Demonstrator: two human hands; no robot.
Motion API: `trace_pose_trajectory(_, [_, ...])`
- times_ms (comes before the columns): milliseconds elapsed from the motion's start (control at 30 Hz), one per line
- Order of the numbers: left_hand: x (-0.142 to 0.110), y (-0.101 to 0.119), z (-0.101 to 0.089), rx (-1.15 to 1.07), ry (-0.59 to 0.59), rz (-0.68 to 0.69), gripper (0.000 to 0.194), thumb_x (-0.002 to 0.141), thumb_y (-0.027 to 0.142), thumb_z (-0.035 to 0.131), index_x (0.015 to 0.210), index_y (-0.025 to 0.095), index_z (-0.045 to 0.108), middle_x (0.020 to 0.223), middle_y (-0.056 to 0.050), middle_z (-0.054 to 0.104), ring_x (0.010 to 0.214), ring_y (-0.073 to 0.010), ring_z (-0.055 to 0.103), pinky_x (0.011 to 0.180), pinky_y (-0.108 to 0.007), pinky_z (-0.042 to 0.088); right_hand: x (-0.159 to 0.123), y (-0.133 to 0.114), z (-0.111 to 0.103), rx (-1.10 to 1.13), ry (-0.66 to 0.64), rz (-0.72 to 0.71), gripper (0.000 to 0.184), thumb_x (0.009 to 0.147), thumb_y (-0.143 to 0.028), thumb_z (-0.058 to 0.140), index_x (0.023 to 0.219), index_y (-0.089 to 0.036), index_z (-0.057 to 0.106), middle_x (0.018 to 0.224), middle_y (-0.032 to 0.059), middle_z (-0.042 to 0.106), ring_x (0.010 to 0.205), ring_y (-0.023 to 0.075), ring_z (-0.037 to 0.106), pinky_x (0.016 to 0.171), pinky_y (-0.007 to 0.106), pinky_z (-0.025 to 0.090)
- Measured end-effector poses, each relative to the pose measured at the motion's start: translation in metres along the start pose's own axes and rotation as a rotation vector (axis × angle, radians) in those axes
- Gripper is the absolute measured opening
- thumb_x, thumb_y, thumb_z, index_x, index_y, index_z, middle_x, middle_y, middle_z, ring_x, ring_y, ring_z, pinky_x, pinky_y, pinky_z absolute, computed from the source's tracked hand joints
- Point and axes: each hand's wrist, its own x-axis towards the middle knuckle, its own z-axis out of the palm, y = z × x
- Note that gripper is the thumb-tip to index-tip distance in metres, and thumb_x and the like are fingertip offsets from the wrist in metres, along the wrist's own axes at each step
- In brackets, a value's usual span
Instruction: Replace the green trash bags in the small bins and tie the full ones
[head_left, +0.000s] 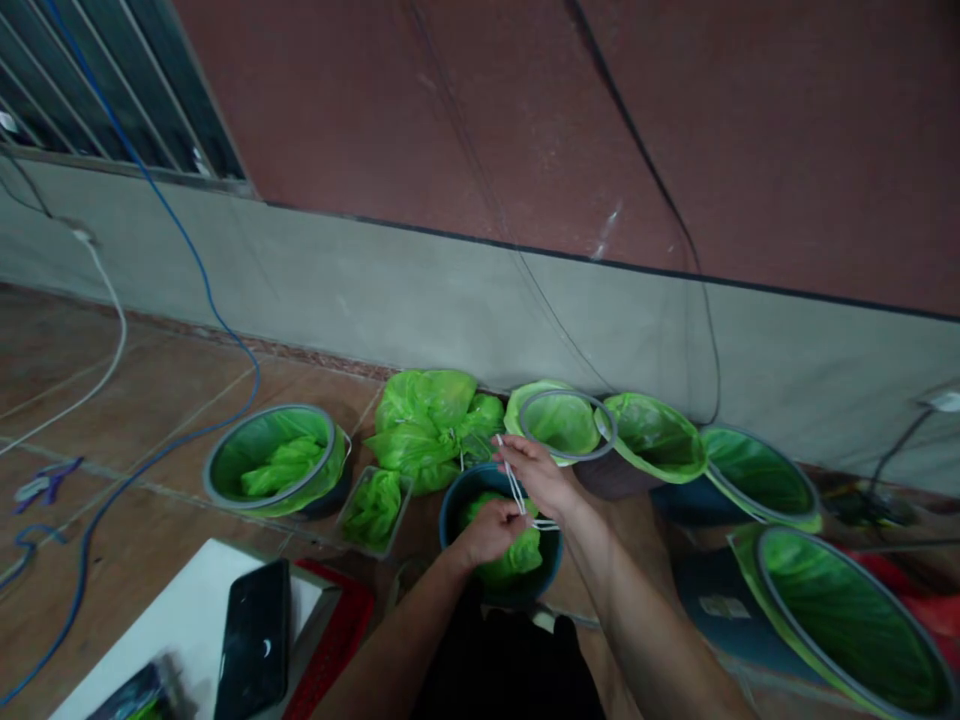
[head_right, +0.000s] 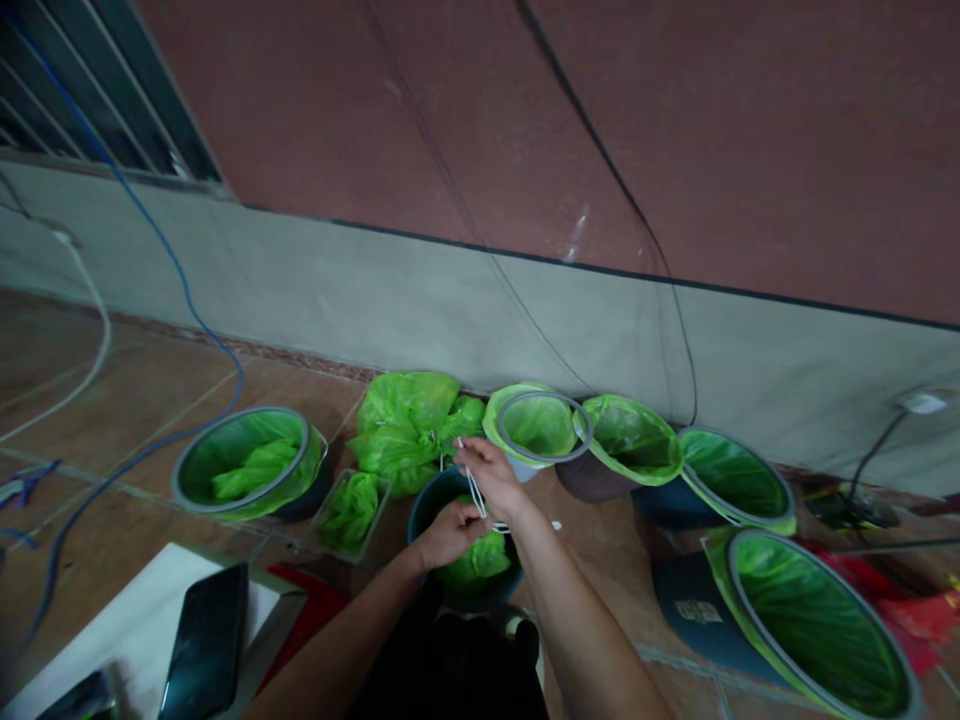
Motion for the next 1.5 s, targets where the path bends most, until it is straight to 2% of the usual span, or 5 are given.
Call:
trace_pose_trajectory(333, [0.005, -0.019, -0.005, -0.035, 0.198, -0.071, 0.040, 0.080, 0.047, 0.049, 0.070, 0.013, 0.068, 0.059, -0.001, 0.059, 0.057, -0.0130, 0.050, 0.057, -0.025, 0.038, -0.064, 0.061, -0.037, -0.716, -0.007, 0.057, 0.035, 0.087, -0.043, 0.042, 0.097, -0.019, 0.066, 0.078, 0.0057, 0.068, 0.072, 0.0201, 0.063, 0.069, 0.031, 0.045])
trace_pose_trajectory(567, [0.002, -0.013, -0.014, 0.029, 0.236, -0.077, 0.030, 0.074, 0.041, 0.058, 0.072, 0.014, 0.069, 0.060, -0.001, 0.061, 0.057, -0.0127, 0.050, 0.057, -0.024, 0.038, -0.093, 0.080, -0.035, -0.617, -0.087, 0.113, 0.044, 0.090, -0.051, 0.035, 0.064, -0.020, 0.054, 0.057, 0.0007, 0.057, 0.055, 0.0150, 0.053, 0.055, 0.027, 0.037])
trace_pose_trajectory(767, [-0.006, 0.003, -0.021, 0.236, 0.194, -0.029, 0.009, 0.072, 0.026, 0.060, 0.073, 0.020, 0.067, 0.070, -0.001, 0.068, 0.073, -0.0180, 0.059, 0.084, -0.032, 0.043, -0.076, 0.061, -0.039, -0.521, 0.155, 0.029, 0.034, 0.086, -0.047, 0.044, 0.092, -0.023, 0.068, 0.095, 0.0079, 0.070, 0.087, 0.0222, 0.063, 0.078, 0.033, 0.045])
trace_pose_trajectory(1033, [-0.016, 0.019, -0.016, 0.842, 0.156, 0.209, 0.027, 0.077, 0.013, 0.052, 0.100, 0.023, 0.060, 0.074, 0.000, 0.069, 0.075, -0.0209, 0.064, 0.112, -0.052, 0.012, -0.046, 0.083, -0.016, -0.069, -0.069, 0.088, 0.027, 0.074, -0.045, 0.059, 0.079, -0.020, 0.064, 0.060, -0.0023, 0.057, 0.049, 0.0108, 0.046, 0.049, 0.025, 0.036])
trace_pose_trajectory(1500, [-0.016, 0.013, -0.019, 0.880, 0.212, 0.321, 0.019, 0.086, 0.016, 0.051, 0.089, 0.022, 0.068, 0.089, -0.003, 0.068, 0.091, -0.0189, 0.060, 0.114, -0.049, 0.016, -0.051, 0.074, -0.026, 0.043, -0.162, 0.308, 0.039, 0.060, -0.047, 0.068, 0.083, -0.016, 0.066, 0.069, 0.0039, 0.064, 0.053, 0.0125, 0.054, 0.052, 0.026, 0.041])
